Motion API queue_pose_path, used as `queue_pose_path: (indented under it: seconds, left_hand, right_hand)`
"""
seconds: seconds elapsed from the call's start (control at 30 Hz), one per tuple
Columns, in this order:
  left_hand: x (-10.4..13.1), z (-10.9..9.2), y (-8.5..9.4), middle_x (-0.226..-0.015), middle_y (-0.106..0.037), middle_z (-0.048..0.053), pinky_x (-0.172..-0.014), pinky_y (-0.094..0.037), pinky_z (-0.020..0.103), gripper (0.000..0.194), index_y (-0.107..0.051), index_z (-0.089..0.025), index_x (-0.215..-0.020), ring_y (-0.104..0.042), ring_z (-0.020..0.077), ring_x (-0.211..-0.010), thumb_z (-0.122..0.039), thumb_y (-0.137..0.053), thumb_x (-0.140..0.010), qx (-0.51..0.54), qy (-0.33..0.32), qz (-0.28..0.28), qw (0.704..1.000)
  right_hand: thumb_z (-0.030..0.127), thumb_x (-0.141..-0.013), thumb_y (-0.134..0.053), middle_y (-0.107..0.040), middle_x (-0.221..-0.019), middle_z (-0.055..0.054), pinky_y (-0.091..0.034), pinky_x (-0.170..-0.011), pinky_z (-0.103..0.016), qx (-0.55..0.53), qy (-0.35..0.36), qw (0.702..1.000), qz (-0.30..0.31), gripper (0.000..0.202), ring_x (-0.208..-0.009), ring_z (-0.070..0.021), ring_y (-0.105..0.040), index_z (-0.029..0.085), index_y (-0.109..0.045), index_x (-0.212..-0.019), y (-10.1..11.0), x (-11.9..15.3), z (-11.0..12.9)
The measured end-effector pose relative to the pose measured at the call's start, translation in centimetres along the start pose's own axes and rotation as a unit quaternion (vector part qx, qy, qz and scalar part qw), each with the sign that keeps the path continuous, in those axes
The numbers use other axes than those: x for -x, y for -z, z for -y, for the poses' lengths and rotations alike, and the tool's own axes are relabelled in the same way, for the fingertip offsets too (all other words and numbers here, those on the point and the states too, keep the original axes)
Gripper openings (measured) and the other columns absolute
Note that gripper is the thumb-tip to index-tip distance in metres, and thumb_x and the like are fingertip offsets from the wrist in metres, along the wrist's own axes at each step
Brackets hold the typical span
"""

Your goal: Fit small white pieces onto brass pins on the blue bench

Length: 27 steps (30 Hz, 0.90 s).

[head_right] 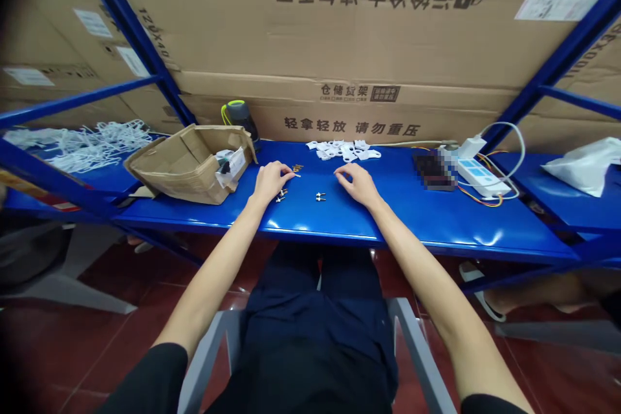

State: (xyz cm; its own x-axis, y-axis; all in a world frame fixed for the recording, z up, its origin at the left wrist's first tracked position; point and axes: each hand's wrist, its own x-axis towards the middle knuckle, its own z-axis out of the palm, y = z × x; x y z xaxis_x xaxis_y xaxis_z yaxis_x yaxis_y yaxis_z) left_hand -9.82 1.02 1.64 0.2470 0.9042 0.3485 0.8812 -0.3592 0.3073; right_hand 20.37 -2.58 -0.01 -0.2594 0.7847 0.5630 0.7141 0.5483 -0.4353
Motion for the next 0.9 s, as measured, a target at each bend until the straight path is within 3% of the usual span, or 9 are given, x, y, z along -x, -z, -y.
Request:
queue_pose_path:
  seconds: [0.13, 0.4, 0.67, 0.8, 0.9]
  left_hand:
    - [0.0, -0.1, 0.0, -0.112, -0.079, 0.009, -0.094, -0.049, 0.037, 0.021, -0.084, -0.023, -0.104, -0.067, 0.0278, -0.107, -0.037, -0.068, -0.103, 0.009, -0.024, 0.012, 1.000]
    - [-1.0, -2.0, -0.4, -0.113, -0.079, 0.010, -0.094, -0.050, 0.038, 0.026, -0.084, -0.023, -0.100, -0.069, 0.0284, -0.107, -0.043, -0.068, -0.102, 0.000, -0.066, 0.029, 0.997]
    - [-3.6, -6.9, -2.1, -0.098, -0.081, 0.010, -0.095, -0.050, 0.040, 0.014, -0.083, -0.023, -0.087, -0.072, 0.0292, -0.100, -0.027, -0.074, -0.097, 0.009, -0.080, 0.070, 0.994]
    - [-3.4, -9.2, -3.5, -0.107, -0.081, 0.009, -0.097, -0.051, 0.038, 0.011, -0.084, -0.024, -0.096, -0.072, 0.0280, -0.106, -0.025, -0.074, -0.098, 0.047, -0.096, 0.080, 0.991]
    - [-3.1, -9.5, -4.2, -0.114, -0.079, 0.008, -0.094, -0.053, 0.036, 0.014, -0.084, -0.025, -0.107, -0.072, 0.0277, -0.108, -0.029, -0.074, -0.098, 0.084, -0.091, 0.081, 0.989]
  right_hand:
    - [0.030, -0.097, -0.055, -0.080, -0.108, -0.009, -0.054, -0.094, -0.044, 0.049, -0.084, 0.993, -0.067, 0.023, -0.096, -0.0279, -0.070, 0.023, -0.076, -0.104, 0.3, -0.3, -2.1]
    - [0.020, -0.092, -0.053, -0.078, -0.113, -0.014, -0.053, -0.095, -0.051, 0.115, -0.156, 0.976, -0.098, 0.031, -0.106, -0.0343, -0.066, 0.022, -0.077, -0.111, 0.0, 0.0, -4.2]
    - [0.028, -0.098, -0.054, -0.072, -0.116, -0.015, -0.055, -0.093, -0.050, 0.142, -0.132, 0.978, -0.074, 0.032, -0.110, -0.0352, -0.061, 0.024, -0.080, -0.115, -0.4, 0.2, -4.7]
    - [0.032, -0.101, -0.058, -0.069, -0.120, -0.017, -0.053, -0.093, -0.051, 0.156, -0.114, 0.980, -0.052, 0.029, -0.113, -0.0368, -0.059, 0.025, -0.082, -0.114, -0.5, 0.1, -4.2]
    - [0.032, -0.102, -0.059, -0.069, -0.119, -0.016, -0.052, -0.093, -0.051, 0.164, -0.109, 0.980, -0.037, 0.027, -0.113, -0.0364, -0.059, 0.025, -0.084, -0.111, -0.4, 0.1, -4.0]
